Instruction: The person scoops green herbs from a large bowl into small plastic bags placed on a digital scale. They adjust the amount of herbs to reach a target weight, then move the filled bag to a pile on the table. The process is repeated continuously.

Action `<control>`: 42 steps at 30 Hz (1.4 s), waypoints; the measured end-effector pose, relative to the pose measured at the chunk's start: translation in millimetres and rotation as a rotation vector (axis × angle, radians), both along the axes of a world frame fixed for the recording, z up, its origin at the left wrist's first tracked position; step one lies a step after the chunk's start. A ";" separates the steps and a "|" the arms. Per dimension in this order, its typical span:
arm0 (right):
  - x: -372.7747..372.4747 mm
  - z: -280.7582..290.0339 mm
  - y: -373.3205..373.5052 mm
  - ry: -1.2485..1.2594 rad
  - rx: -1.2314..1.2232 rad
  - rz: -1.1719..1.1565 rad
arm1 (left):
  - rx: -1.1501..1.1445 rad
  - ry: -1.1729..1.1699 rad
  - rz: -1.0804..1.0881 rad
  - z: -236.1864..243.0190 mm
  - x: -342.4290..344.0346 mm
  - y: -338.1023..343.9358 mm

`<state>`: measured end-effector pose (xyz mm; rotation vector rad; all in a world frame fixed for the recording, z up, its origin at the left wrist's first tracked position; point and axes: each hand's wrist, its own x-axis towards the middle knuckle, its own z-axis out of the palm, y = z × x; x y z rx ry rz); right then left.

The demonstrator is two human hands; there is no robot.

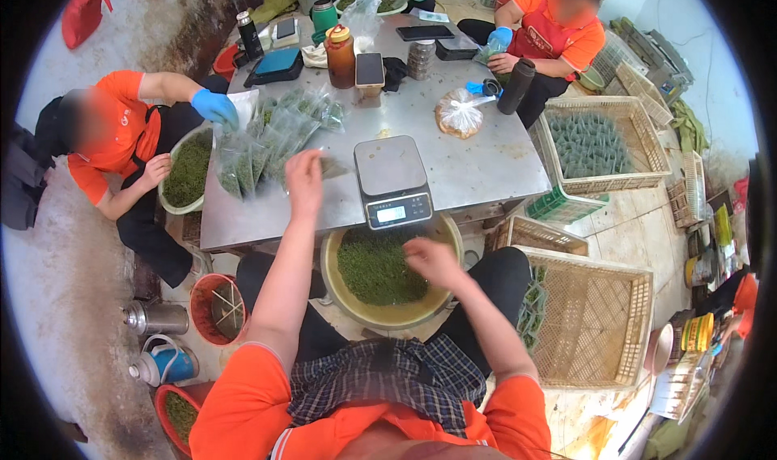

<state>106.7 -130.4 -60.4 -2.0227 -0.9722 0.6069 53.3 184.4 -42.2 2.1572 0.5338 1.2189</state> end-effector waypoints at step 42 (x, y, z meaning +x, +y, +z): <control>-61.8 -56.4 33.1 1.314 0.573 -0.673 | -0.569 0.631 -0.590 -84.6 -70.5 -96.1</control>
